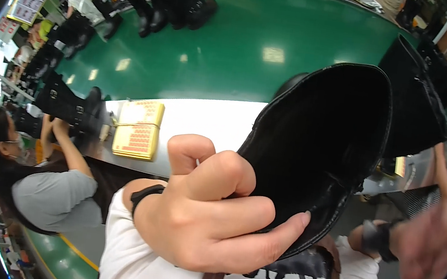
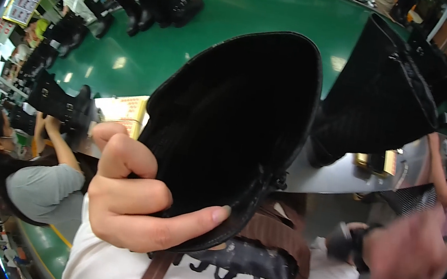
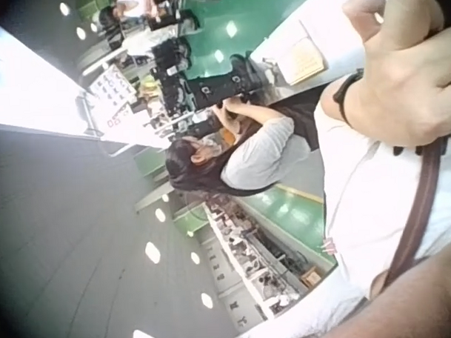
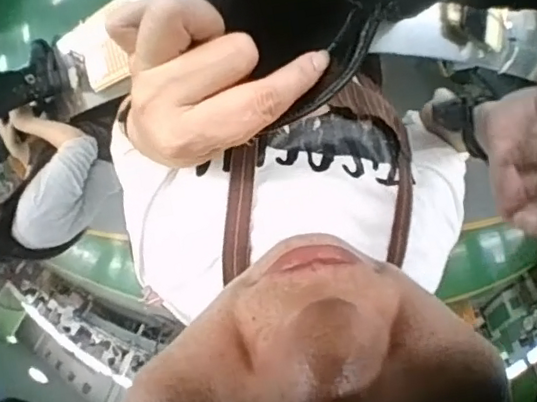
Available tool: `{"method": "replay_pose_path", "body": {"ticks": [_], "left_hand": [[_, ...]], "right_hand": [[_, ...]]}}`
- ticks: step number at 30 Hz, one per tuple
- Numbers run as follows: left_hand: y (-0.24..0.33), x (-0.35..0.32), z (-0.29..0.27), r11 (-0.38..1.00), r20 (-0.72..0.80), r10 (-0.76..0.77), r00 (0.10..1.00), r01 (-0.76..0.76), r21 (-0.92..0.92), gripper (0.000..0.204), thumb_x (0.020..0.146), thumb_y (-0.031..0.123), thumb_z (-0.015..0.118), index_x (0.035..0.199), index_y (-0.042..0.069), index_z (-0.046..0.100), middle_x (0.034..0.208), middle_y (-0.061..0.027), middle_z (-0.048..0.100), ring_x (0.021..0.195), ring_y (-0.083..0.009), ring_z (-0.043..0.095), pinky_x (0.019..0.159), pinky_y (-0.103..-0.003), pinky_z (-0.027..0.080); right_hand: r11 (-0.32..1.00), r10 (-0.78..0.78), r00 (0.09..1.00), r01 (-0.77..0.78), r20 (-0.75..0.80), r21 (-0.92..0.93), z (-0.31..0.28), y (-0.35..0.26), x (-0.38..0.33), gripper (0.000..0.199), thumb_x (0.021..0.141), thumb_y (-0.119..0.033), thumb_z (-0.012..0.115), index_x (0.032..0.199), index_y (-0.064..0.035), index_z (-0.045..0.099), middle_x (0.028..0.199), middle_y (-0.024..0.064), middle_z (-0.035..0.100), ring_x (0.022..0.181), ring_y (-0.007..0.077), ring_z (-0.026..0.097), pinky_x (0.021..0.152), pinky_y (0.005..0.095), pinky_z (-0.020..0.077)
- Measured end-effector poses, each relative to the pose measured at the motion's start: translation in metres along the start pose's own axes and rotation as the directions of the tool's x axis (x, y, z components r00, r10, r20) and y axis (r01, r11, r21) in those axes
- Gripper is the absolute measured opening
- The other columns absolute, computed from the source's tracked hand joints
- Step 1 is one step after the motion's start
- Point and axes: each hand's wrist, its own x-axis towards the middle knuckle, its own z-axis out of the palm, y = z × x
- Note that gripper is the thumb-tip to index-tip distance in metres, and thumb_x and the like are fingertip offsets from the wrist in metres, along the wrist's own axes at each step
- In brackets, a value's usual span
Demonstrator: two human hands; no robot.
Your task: Inspecting and quality-checking pairs of black boots on a production line, checking zippers, labels, and overall condition.
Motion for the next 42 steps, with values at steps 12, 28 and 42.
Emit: {"method": "replay_pose_path", "body": {"ticks": [12, 28, 42], "left_hand": [[0.007, -0.002, -0.020, 0.986, 0.141, -0.130, 0.981, 0.113, 0.126, 0.046, 0.048, 0.034, 0.088, 0.081, 0.009, 0.068, 0.056, 0.0033, 0.041, 0.059, -0.0177, 0.037, 0.061, -0.033, 0.025], [-0.069, 0.023, 0.017, 0.912, -0.094, -0.408, 0.908, 0.399, -0.098, 0.031, 0.059, 0.004, 0.085, 0.081, -0.001, 0.065, 0.070, -0.0037, 0.053, 0.081, -0.0215, 0.051, 0.068, -0.029, 0.039], [-0.079, 0.035, 0.031, 0.892, -0.118, -0.436, 0.892, 0.411, -0.186, 0.026, 0.065, 0.001, 0.084, 0.082, -0.001, 0.063, 0.078, -0.0033, 0.055, 0.083, -0.0186, 0.050, 0.075, -0.028, 0.040]], "right_hand": [[0.656, 0.244, 0.928, 0.054, 0.280, -0.753, 0.019, 0.035, -0.010, 0.015, 0.067, -0.007, 0.065, 0.081, -0.0086, 0.071, 0.090, 0.0096, 0.063, 0.073, 0.0243, 0.063, 0.080, 0.0404, 0.0543], [0.148, 0.436, 0.893, 0.054, 0.114, -0.988, -0.055, -0.003, 0.002, 0.042, 0.044, -0.022, 0.086, 0.083, -0.0122, 0.075, 0.074, 0.0016, 0.038, 0.079, 0.0236, 0.045, 0.086, 0.0464, 0.0457], [0.184, 0.473, 0.863, -0.296, -0.180, -0.937, -0.102, 0.029, 0.009, 0.027, 0.067, -0.016, 0.085, 0.084, -0.0032, 0.069, 0.075, 0.0028, 0.052, 0.077, 0.0182, 0.052, 0.069, 0.0306, 0.0431]]}}
